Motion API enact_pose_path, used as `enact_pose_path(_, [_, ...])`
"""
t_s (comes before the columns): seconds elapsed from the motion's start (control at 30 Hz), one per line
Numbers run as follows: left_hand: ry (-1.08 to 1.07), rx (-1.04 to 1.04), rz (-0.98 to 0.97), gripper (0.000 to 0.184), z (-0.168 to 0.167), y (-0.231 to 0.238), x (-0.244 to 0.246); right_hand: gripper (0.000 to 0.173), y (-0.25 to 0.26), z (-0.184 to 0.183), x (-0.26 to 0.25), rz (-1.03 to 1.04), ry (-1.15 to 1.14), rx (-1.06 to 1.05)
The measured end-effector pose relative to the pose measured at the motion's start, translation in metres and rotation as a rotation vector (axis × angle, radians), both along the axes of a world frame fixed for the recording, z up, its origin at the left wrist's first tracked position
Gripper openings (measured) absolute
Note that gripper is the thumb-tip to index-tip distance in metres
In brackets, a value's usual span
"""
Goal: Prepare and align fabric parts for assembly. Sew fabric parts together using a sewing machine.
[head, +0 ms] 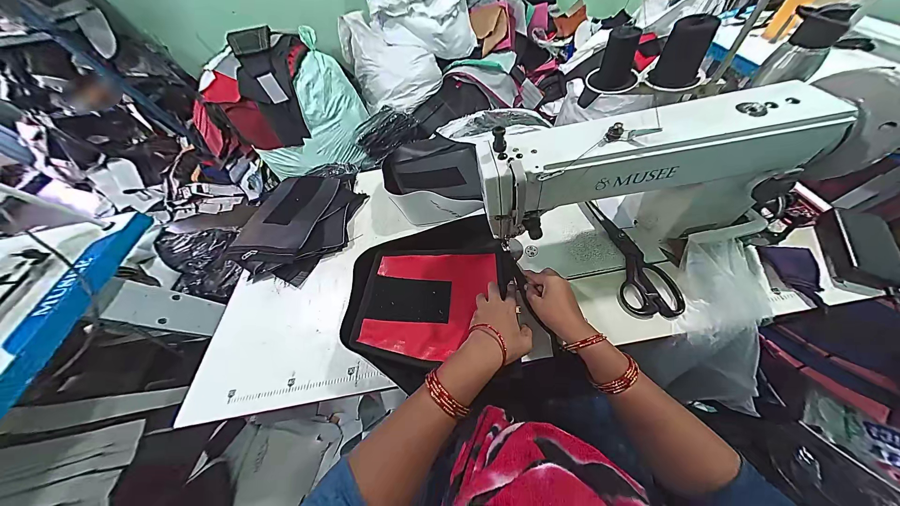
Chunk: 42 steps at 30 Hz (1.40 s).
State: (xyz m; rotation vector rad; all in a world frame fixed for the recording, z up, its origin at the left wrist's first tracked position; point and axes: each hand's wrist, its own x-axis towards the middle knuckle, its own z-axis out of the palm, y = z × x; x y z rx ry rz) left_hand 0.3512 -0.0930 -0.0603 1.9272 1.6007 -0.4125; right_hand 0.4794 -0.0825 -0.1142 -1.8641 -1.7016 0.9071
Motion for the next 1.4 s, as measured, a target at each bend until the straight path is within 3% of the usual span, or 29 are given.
enact_pose_path(0.13, [-0.081,0.099,-0.056,0.050,-0.003,-0.002,-0.014,0.034,-0.003,-0.009,0.002,-0.022,0.048,0.080])
enact_pose_path(0.33, [-0.150,0.117,-0.133,0.035,-0.012,0.010,-0.019,0.034,-0.005,-0.013,0.001,-0.033,0.087,0.137])
enact_pose_path(0.47, [-0.171,0.080,-0.066,0.050,-0.011,0.010,-0.021,0.035,-0.005,-0.013,0.002,-0.027,0.100,0.122])
enact_pose_path(0.53, [-0.138,0.116,-0.010,0.045,-0.010,0.008,-0.016,0.036,-0.003,-0.014,0.002,-0.026,0.092,0.122])
enact_pose_path(0.63, [-0.005,0.093,0.069,0.073,-0.007,0.005,0.001,0.036,-0.003,-0.014,0.002,-0.016,0.081,0.098])
enact_pose_path(0.83, [0.112,0.060,0.090,0.081,-0.001,0.004,0.030,0.036,-0.004,-0.008,0.002,0.001,0.045,0.102])
enact_pose_path(1.0, [0.102,0.021,0.053,0.069,0.002,0.013,0.029,0.037,-0.004,-0.002,0.003,0.008,0.061,0.060])
enact_pose_path(1.17, [-0.234,-0.032,0.079,0.050,0.009,0.029,0.002,0.035,-0.004,-0.004,0.001,0.000,0.202,0.037])
enact_pose_path(1.4, [-0.213,-0.042,0.082,0.051,-0.004,0.025,0.004,0.035,-0.006,-0.001,-0.001,-0.016,0.216,0.007])
